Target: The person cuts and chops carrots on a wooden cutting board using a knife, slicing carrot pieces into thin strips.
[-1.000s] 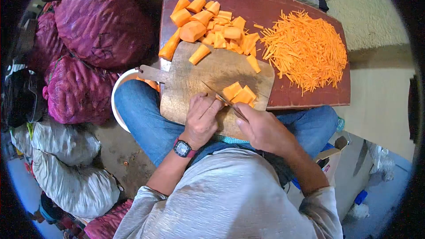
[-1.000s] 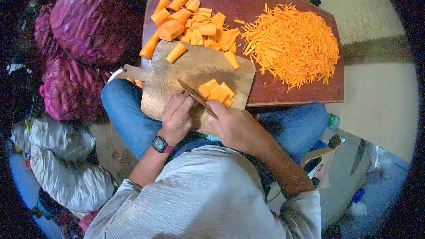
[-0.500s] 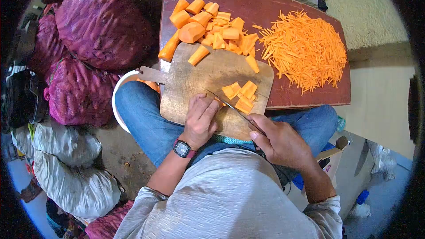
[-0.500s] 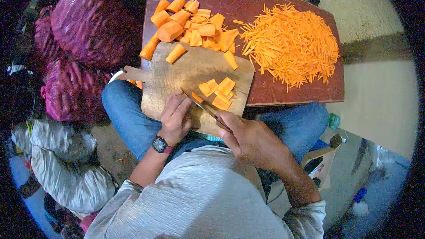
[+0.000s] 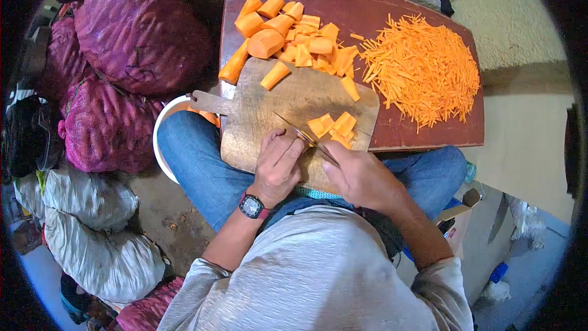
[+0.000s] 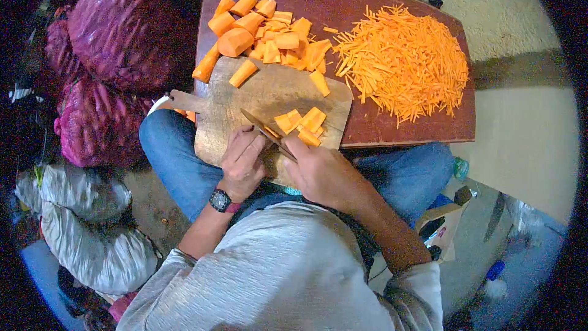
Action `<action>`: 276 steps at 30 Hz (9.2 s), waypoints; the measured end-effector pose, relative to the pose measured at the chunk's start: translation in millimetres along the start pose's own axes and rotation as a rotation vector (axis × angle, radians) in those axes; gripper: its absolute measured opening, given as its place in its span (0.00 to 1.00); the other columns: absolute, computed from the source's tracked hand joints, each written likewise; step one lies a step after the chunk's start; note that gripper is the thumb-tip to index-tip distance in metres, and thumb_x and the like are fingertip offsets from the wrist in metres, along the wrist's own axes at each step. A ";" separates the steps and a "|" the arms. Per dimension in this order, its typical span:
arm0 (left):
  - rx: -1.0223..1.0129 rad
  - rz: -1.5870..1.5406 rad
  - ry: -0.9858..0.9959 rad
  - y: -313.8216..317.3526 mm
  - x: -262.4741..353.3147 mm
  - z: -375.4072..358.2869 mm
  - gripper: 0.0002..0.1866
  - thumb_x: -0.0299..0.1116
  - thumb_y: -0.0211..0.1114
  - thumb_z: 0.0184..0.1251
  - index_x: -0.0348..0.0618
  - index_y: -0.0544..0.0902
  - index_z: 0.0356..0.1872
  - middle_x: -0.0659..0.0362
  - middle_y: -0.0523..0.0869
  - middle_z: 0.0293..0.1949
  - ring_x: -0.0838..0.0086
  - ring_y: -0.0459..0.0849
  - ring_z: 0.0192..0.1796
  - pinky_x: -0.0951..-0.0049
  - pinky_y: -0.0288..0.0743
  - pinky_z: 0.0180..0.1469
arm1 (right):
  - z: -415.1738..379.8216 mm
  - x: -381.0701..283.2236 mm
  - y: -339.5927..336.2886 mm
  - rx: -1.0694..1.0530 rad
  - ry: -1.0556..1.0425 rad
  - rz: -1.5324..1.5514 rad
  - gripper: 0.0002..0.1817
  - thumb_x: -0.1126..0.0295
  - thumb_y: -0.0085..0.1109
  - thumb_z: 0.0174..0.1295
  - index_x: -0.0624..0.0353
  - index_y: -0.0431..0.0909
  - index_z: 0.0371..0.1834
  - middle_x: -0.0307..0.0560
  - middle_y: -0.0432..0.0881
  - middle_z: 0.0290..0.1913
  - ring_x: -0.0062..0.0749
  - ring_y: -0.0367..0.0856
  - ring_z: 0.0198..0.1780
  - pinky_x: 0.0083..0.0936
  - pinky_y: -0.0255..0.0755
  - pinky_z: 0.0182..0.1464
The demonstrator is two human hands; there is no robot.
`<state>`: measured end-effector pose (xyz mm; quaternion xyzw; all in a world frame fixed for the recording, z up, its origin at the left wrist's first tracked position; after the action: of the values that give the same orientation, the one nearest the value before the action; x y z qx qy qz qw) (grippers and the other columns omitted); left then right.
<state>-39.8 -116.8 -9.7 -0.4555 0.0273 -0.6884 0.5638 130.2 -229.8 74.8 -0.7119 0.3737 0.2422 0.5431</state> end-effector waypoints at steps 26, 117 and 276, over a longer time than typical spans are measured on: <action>0.010 0.034 -0.039 -6.0 9.2 5.5 0.24 0.11 0.69 0.47 0.31 0.86 0.51 0.48 0.88 0.44 0.53 0.89 0.47 0.45 0.83 0.63 | 4.3 -5.0 -1.4 -0.021 0.018 0.049 0.19 0.63 0.57 0.80 0.66 0.72 0.63 0.73 0.87 0.45 0.75 0.86 0.50 0.61 0.80 0.50; -0.217 0.092 -0.054 -8.1 21.5 12.4 0.26 0.31 0.85 0.55 0.41 0.87 0.57 0.50 0.85 0.53 0.51 0.82 0.56 0.54 0.74 0.63 | -21.1 -10.6 -34.5 0.136 -0.030 0.238 0.16 0.68 0.61 0.79 0.67 0.77 0.62 0.64 0.88 0.40 0.60 0.90 0.41 0.45 0.80 0.43; -0.075 0.087 -0.117 -26.4 2.1 13.1 0.26 0.11 0.68 0.51 0.31 0.88 0.56 0.39 0.88 0.56 0.48 0.92 0.52 0.58 0.90 0.50 | -21.1 -24.5 -19.6 -0.018 0.061 0.126 0.25 0.67 0.64 0.76 0.64 0.72 0.72 0.71 0.87 0.55 0.70 0.88 0.56 0.54 0.84 0.53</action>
<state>-50.8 -102.6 13.7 -0.5143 0.0398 -0.6340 0.5762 129.7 -240.7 111.0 -0.6989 0.4317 0.2575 0.5087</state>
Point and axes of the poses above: each hand's wrist, its own z-axis towards the middle knuckle, its own y-axis out of the palm, x = y × z, the point moved 2 cm from there along z, towards the middle knuckle
